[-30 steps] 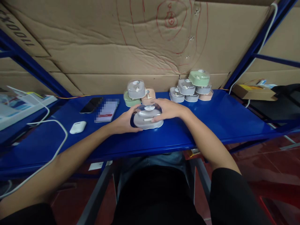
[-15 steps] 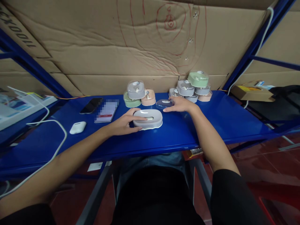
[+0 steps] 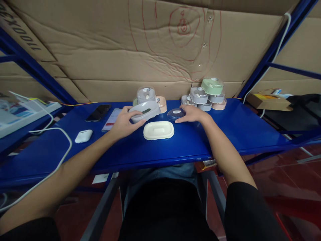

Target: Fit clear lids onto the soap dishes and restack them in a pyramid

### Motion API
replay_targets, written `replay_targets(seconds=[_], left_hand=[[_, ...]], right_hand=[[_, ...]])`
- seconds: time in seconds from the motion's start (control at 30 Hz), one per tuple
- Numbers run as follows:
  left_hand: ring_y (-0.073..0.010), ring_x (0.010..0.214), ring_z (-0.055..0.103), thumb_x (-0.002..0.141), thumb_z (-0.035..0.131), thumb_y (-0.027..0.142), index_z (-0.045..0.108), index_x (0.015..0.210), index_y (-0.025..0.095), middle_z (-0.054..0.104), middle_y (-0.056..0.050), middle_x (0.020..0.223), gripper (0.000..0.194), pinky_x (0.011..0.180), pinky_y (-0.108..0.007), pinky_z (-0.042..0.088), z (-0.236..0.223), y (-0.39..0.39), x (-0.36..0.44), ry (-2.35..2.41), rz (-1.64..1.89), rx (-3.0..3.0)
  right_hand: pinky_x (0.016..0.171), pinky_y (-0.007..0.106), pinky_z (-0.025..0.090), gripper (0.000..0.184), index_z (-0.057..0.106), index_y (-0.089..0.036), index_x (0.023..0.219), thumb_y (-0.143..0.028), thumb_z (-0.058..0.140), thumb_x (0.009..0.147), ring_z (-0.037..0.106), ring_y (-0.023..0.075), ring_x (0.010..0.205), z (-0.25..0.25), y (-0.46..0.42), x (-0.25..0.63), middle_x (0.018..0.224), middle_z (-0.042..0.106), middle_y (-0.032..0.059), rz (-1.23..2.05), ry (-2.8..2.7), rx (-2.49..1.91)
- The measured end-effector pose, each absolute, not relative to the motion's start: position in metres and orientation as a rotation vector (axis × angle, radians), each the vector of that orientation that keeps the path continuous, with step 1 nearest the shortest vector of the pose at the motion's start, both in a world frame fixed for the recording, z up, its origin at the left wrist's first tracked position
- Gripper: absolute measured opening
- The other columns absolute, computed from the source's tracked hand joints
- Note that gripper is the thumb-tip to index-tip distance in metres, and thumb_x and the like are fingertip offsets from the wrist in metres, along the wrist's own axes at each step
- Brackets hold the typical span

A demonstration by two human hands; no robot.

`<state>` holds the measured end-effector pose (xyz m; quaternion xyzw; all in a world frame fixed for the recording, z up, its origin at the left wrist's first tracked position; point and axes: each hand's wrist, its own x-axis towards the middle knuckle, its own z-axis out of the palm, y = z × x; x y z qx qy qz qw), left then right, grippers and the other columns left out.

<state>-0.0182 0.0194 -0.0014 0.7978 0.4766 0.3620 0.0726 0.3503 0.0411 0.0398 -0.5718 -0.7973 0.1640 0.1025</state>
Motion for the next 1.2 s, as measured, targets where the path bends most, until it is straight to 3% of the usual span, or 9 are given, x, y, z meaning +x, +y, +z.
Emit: replay_targets(seconds=[0.23,0.6,0.73,0.9,1.03,1.2], left_hand=[[-0.0375,0.136,0.058,0.091,0.083,0.044,0.081,0.115,0.022,0.056,-0.012,0.13,0.033,0.125,-0.06,0.049,0.0,0.015,-0.012,1.483,0.972,2.376],[-0.0361,0.119,0.064,0.092,0.081,0.047,0.083,0.106,0.022,0.061,-0.008,0.1,0.029,0.112,-0.059,0.056,-0.006,0.019,-0.011,1.53,0.831,2.289],[-0.0344,0.121,0.064,0.091,0.081,0.052,0.083,0.107,0.022,0.064,-0.009,0.108,0.033,0.116,-0.056,0.056,-0.007,0.02,-0.013,1.512,0.896,2.283],[-0.0323,0.129,0.065,0.093,0.079,0.049,0.082,0.114,0.024,0.063,-0.01,0.133,0.033,0.122,-0.055,0.053,-0.002,0.015,-0.016,1.254,1.021,2.396],[-0.0361,0.141,0.062,0.096,0.077,0.052,0.082,0.127,0.026,0.059,-0.012,0.148,0.041,0.127,-0.058,0.048,0.003,0.002,-0.012,0.878,0.849,2.576],[-0.039,0.151,0.055,0.097,0.074,0.059,0.072,0.149,0.03,0.055,-0.014,0.158,0.059,0.13,-0.059,0.045,-0.001,-0.008,-0.004,0.878,0.659,2.6]], right_hand=[[0.116,0.055,0.057,0.113,0.052,-0.009,0.164,-0.067,0.092,0.076,0.069,0.0458,0.137,0.032,0.045,0.347,0.151,0.069,0.0255,0.412,-2.424,-1.754],[0.119,0.056,0.055,0.11,0.054,-0.016,0.164,-0.072,0.089,0.076,0.064,0.0468,0.144,0.027,0.047,0.346,0.159,0.064,0.0233,0.311,-2.478,-1.787],[0.119,0.057,0.055,0.112,0.051,-0.01,0.165,-0.07,0.089,0.078,0.065,0.0476,0.143,0.03,0.044,0.344,0.159,0.064,0.0264,0.327,-2.473,-1.788],[0.118,0.057,0.056,0.109,0.052,-0.008,0.164,-0.069,0.088,0.081,0.069,0.0472,0.139,0.036,0.041,0.345,0.151,0.07,0.027,0.367,-2.422,-1.757],[0.118,0.058,0.056,0.102,0.056,-0.007,0.159,-0.069,0.086,0.084,0.068,0.0482,0.14,0.039,0.042,0.348,0.148,0.071,0.028,0.349,-2.404,-1.74],[0.12,0.059,0.055,0.098,0.059,-0.014,0.158,-0.069,0.088,0.082,0.068,0.0472,0.141,0.038,0.043,0.348,0.155,0.069,0.0241,0.349,-2.394,-1.746]])
